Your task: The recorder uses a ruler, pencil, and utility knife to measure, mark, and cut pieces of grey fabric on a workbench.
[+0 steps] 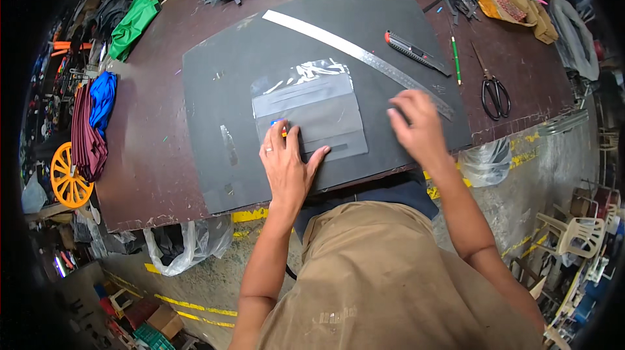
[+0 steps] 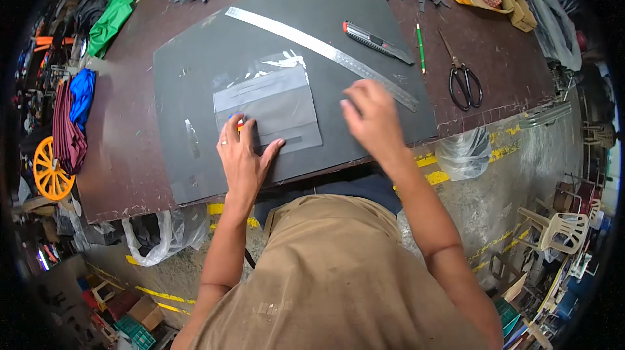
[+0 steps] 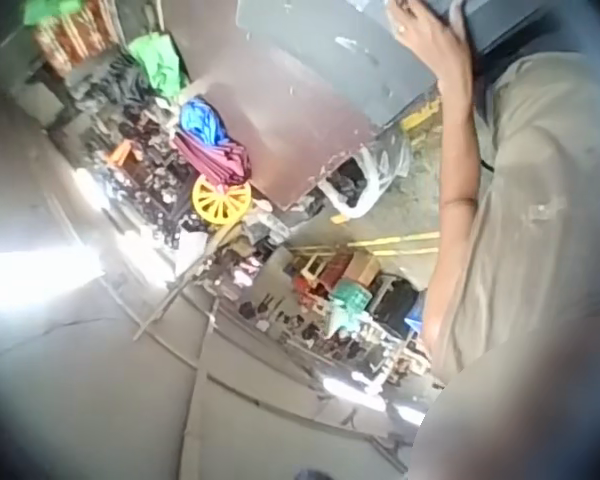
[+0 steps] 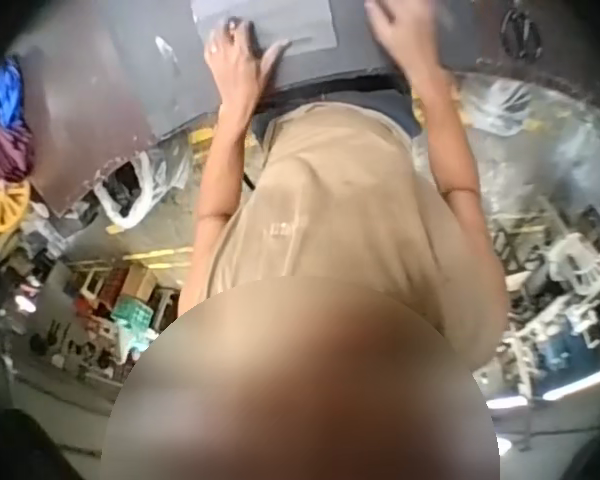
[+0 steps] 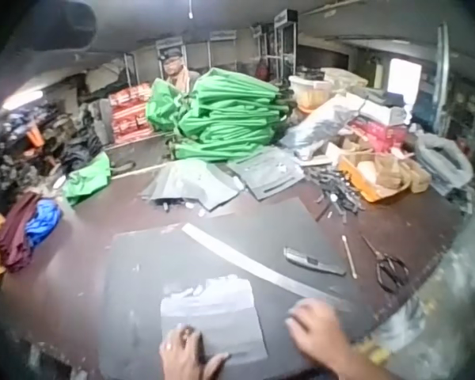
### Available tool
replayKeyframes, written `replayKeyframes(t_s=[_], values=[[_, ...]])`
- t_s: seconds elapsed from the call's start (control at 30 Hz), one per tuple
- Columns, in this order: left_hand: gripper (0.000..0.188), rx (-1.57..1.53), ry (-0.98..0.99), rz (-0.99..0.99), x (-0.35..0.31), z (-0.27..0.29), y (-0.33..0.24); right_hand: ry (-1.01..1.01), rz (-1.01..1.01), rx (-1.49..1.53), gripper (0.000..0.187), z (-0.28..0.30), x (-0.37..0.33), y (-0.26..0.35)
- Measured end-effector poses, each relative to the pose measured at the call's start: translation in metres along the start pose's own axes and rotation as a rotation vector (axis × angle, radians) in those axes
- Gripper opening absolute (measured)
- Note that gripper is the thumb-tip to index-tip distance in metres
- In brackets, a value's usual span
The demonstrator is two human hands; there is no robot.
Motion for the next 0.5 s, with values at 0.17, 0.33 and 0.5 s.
replayKeyframes(t_s=[0.17, 0.33, 0.5], values=[[0.066, -0.045, -0.020, 0.045, 0.012, -0.008, -0.009, 0.049, 0.092, 0.044, 0.014, -0.043, 0.025, 0.032], [0.051, -0.447, -0.009, -0.065, 0.027, 0.027, -0.058, -0.024, 0.120, -0.032, 0.012, -0.059, 0.066, 0.011], [0.040, -1.217, 0.220, -0.600, 0.006, 0.111, -0.198, -0.065, 0.122, -0.099, 0.015, -0.082, 0.099, -0.009]])
Point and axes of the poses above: each hand's wrist, its own x-axis towards the middle knuckle, its own z-axis out of the back of the hand, y = z × x, the point moved 9 cm from there along x, towards the middle knuckle, and after that the axes turned 7 degrees about x, right-handed, at the moved point
